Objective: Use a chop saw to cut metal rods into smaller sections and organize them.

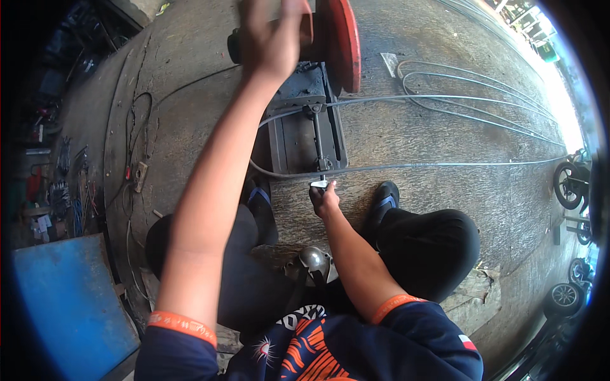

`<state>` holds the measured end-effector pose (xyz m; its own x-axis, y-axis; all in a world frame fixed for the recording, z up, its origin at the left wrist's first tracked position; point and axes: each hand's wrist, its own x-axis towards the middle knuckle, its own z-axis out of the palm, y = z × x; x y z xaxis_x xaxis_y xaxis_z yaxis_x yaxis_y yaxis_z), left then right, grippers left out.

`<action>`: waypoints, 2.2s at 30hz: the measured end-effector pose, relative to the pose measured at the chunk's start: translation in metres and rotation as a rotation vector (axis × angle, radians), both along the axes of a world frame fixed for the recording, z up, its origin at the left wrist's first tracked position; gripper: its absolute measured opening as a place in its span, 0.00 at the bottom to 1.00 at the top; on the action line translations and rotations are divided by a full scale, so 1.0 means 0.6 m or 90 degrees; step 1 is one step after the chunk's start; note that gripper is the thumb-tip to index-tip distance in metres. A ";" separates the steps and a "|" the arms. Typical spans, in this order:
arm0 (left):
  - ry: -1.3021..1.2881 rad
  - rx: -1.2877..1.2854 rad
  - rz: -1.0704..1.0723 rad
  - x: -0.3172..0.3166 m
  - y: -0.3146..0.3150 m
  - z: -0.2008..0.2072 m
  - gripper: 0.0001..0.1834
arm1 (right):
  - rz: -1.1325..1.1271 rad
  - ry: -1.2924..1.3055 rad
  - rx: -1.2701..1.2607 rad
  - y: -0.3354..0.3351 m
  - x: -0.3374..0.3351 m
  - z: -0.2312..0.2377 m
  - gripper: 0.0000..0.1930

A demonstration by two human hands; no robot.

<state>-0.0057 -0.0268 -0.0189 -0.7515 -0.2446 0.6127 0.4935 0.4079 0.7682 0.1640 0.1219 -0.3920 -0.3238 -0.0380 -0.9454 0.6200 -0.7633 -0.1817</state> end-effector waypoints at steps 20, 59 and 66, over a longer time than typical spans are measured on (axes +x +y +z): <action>-0.331 -0.584 0.292 -0.093 0.027 0.138 0.18 | 0.212 0.124 0.632 -0.021 0.020 0.030 0.20; -0.307 -0.584 0.253 -0.046 0.039 0.115 0.17 | 0.504 0.422 0.823 -0.010 0.025 0.043 0.25; -0.263 -0.587 0.255 -0.048 0.037 0.110 0.17 | -0.053 0.052 0.167 -0.031 0.016 0.034 0.22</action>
